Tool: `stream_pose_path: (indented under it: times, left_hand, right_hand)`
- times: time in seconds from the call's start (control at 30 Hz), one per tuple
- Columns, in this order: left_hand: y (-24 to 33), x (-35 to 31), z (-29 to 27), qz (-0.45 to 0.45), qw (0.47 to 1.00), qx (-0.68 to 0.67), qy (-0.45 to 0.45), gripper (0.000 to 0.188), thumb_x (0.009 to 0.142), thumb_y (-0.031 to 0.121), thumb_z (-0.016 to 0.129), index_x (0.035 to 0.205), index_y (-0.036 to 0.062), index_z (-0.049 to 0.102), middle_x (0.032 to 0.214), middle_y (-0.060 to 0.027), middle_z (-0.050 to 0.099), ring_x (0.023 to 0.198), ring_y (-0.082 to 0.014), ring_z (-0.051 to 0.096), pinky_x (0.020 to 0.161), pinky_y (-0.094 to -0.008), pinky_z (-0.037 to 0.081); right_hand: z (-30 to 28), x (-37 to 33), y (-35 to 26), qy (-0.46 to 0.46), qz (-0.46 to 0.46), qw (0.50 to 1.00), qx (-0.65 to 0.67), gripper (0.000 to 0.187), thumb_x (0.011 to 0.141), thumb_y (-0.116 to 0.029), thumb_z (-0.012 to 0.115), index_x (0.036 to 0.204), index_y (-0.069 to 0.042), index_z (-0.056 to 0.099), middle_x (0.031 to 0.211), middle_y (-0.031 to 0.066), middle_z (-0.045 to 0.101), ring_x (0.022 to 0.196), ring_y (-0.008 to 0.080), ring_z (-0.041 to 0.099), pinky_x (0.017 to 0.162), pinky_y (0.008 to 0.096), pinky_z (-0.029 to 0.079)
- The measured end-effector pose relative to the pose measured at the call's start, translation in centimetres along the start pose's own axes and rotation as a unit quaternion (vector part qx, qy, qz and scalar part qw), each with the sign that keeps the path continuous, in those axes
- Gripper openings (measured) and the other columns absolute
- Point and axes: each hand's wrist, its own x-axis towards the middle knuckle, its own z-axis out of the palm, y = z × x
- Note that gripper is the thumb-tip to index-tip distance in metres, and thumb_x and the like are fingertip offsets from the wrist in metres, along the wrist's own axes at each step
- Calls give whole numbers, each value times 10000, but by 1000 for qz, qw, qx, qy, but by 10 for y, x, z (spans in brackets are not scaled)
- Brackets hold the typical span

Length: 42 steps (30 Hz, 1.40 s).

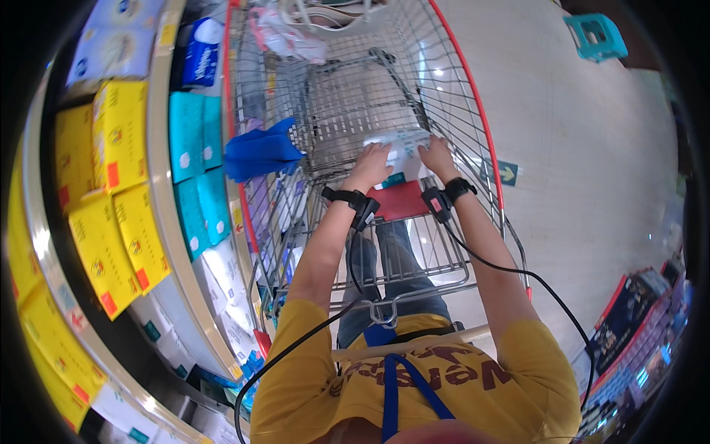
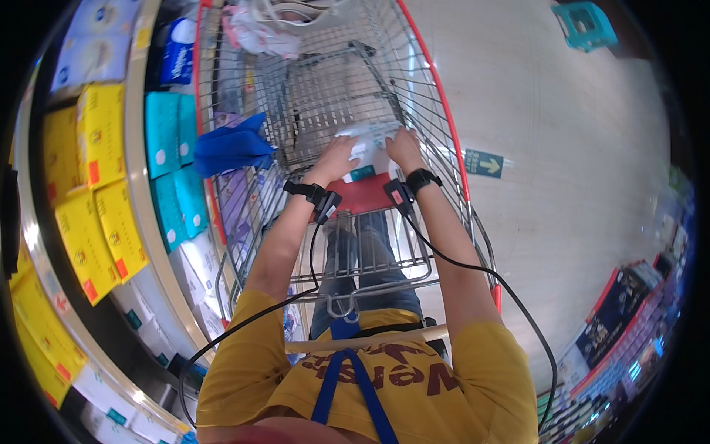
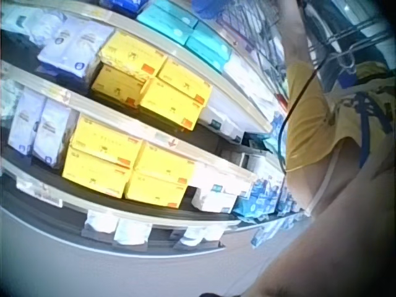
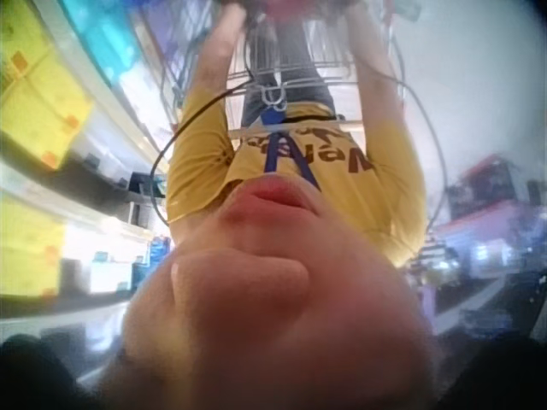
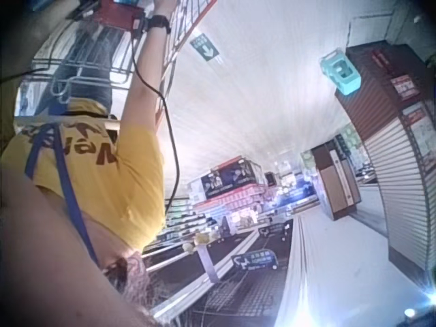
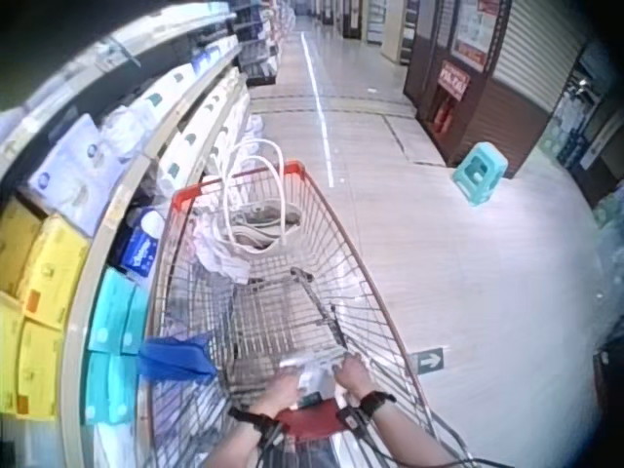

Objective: The person selects various items including cotton wipes and diapers from a shopping cart and places them onto supermarket shelves, occasionally wiping the shelf edges with a blue cloth.

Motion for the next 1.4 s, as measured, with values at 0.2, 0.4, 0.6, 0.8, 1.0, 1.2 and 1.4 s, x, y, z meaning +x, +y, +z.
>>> stream_pose_path:
  times: [0.2,0.4,0.6,0.8,1.0,1.2,1.4]
  left_hand:
    - [28,-104,-148,84,991,-62,80,490,840,182,592,1289,19,481,1167,-214,566,1085,-375,535,939,-431,428]
    - [79,-315,-287,131,936,-21,327,486,841,125,592,1306,51,470,1227,-150,540,1132,-334,511,963,-433,393]
    - [80,-554,-290,-97,816,100,561,436,784,57,639,1215,65,573,1263,-119,550,1212,-329,487,1016,-428,378]
    - [81,-734,-264,-271,517,191,789,379,798,15,639,1171,29,575,1215,-140,570,1179,-314,503,1014,-388,367]
    - [47,-810,-264,-361,420,263,790,461,805,187,688,1219,57,533,1296,-159,480,1232,-353,381,1048,-435,288]
    - [23,-827,-287,-338,419,311,783,338,812,184,678,1124,69,621,1243,-153,521,1214,-383,379,1040,-465,286]
    - [23,-816,-298,-366,418,307,773,319,807,193,668,1076,29,614,1239,-158,527,1194,-361,379,1017,-463,290]
  right_hand:
    - [-38,-49,-81,17,-220,975,35,498,819,-306,615,1191,20,560,1079,297,605,1037,424,578,909,445,464]
    - [-71,-186,-246,-88,-433,861,253,279,908,-128,555,1154,3,570,997,178,671,919,252,662,766,342,499]
    - [-68,-396,-381,-177,-593,720,314,234,919,-43,503,1128,5,596,1005,112,670,924,164,640,811,269,488]
    - [-44,-552,-460,-51,-784,543,297,288,850,11,528,1127,-29,595,1094,140,600,1014,269,583,831,316,482]
    - [-35,-636,-548,185,-799,452,350,578,848,-192,628,1318,41,384,1232,216,496,1170,378,430,1014,449,312]
    - [-5,-654,-577,159,-730,555,366,701,841,-347,647,1340,49,354,1252,254,475,1190,382,424,1013,474,282]
    - [-9,-660,-572,131,-724,573,361,681,839,-326,641,1330,43,347,1256,236,481,1172,379,442,1026,484,255]
